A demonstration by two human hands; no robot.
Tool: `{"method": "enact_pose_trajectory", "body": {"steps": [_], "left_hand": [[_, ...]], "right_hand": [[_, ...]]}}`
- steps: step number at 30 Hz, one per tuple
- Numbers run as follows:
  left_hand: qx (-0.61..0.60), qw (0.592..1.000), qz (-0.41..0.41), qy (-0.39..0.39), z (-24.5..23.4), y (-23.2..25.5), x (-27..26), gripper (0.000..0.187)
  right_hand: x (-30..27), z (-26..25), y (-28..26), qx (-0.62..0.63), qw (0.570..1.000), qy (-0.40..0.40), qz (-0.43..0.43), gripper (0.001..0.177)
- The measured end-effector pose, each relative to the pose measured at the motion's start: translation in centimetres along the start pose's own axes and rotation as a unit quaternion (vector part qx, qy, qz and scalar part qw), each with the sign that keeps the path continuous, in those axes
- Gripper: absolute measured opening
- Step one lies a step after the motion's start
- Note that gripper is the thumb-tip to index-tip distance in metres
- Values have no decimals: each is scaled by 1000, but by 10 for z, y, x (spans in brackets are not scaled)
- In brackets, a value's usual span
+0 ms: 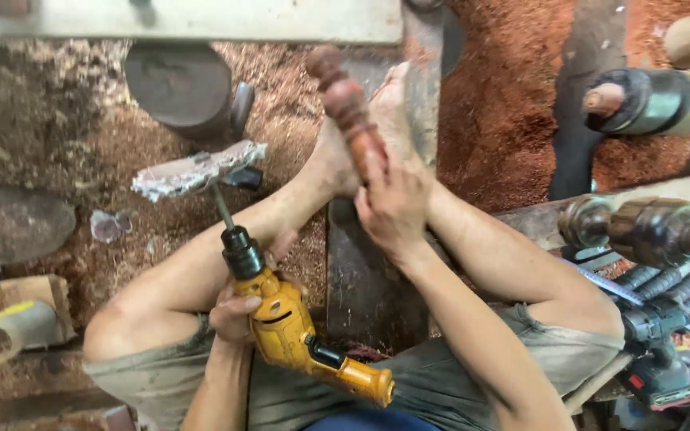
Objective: Sand and polish decorative wooden spindles using an electric drill with a wire-brush or sanding attachment.
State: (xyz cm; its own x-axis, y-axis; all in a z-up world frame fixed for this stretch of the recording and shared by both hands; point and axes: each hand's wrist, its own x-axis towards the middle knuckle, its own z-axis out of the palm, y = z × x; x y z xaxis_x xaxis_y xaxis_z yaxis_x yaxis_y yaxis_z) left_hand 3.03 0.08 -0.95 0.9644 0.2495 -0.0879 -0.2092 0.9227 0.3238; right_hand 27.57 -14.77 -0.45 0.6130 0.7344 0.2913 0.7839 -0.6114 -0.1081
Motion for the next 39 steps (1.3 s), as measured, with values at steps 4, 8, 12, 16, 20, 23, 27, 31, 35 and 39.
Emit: {"method": "enact_pose_trajectory", "body": {"steps": [4,8,12,16,20,23,27,31,35,39], "left_hand": [[11,1000,-4,13,-7,-3,-4,65],[25,999,-15,25,-11,-3,-4,66],[24,999,-31,25,-9,-5,-4,65],[44,998,-33,24,-7,-5,-5,64],[57,998,-24,26,-7,-4,-8,63],[58,997,-31,38,-1,-4,-5,61],[58,996,-40,54,1,-3,-5,58],[70,996,-17,49,3,-2,-7,58],[48,996,-8,75,7,1,-11,54],[65,994,0,84,13,1,-9,55]], "right_hand": [[20,28,-9,-85,990,111,-3,66],[10,49,-4,-89,990,76,76,69],[-10,77,-3,-101,988,23,115,65],[-10,41,-30,-74,994,46,70,70],[-23,42,-22,70,995,28,71,61],[-25,49,-18,137,988,36,65,48],[-16,61,-25,199,975,78,68,33],[-10,65,-31,248,955,121,109,28],[-11,67,-38,329,907,162,207,22],[-19,61,-43,334,891,173,255,24]]}}
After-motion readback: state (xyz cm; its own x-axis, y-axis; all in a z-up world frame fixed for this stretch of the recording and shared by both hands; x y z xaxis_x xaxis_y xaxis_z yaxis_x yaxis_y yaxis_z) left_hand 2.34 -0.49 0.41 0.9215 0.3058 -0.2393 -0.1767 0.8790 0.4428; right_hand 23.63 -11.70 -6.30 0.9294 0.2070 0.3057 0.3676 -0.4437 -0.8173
